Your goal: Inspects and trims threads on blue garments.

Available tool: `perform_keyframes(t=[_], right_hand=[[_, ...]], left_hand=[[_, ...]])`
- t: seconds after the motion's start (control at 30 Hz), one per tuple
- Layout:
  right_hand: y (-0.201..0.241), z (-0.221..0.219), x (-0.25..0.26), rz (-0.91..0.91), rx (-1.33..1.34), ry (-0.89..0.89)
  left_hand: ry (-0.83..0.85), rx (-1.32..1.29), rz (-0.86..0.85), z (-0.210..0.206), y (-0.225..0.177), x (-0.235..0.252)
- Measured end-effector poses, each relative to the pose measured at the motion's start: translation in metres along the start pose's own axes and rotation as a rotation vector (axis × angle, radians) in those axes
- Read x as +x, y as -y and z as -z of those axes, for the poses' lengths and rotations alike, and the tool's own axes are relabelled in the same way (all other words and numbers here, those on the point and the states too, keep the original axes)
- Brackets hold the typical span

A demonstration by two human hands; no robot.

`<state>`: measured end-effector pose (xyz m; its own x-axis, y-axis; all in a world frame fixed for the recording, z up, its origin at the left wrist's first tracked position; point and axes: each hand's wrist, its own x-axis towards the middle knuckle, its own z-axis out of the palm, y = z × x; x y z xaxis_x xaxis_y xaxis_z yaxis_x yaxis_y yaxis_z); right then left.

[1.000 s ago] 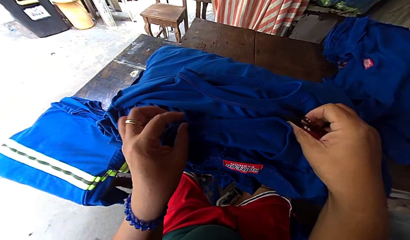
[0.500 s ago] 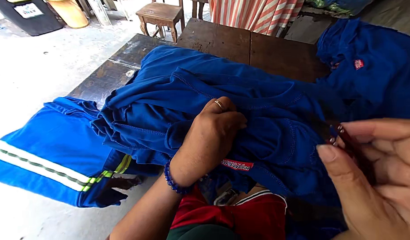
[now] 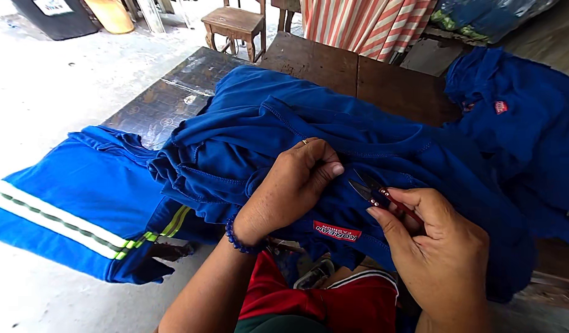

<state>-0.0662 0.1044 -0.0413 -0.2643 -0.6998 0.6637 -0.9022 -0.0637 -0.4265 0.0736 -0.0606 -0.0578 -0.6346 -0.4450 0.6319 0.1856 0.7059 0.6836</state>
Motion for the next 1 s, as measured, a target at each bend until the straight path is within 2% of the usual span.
perform_keyframes(t=[0.17,0.37,0.43,0.57,0.63,0.77,1.0], right_hand=[[0.009,-0.009,0.004,0.054,-0.131,-0.030],[0.006,-0.016,0.006,0.094,-0.170,-0.077],[-0.003,-0.016,0.005,0.049,-0.050,-0.071],[-0.011,-0.007,0.008,-0.042,0.271,-0.026],[-0.005,-0.004,0.009,-0.053,0.351,0.003],[0.017,-0.013,0.011,-0.019,0.363,0.078],[0.035,-0.043,0.018,0.023,0.051,0.064]], left_hand=[[-0.037,-0.054,0.003,-0.001,0.000,-0.002],[-0.113,-0.051,0.013,-0.002,0.000,-0.006],[-0.197,-0.250,0.089,-0.001,0.002,-0.008],[-0.432,-0.966,0.234,0.007,0.010,-0.007],[-0.458,-1.097,0.238,0.009,0.010,-0.008],[-0.433,-1.072,0.218,0.009,0.004,-0.014],[-0.421,-1.091,0.131,0.008,0.006,-0.018]])
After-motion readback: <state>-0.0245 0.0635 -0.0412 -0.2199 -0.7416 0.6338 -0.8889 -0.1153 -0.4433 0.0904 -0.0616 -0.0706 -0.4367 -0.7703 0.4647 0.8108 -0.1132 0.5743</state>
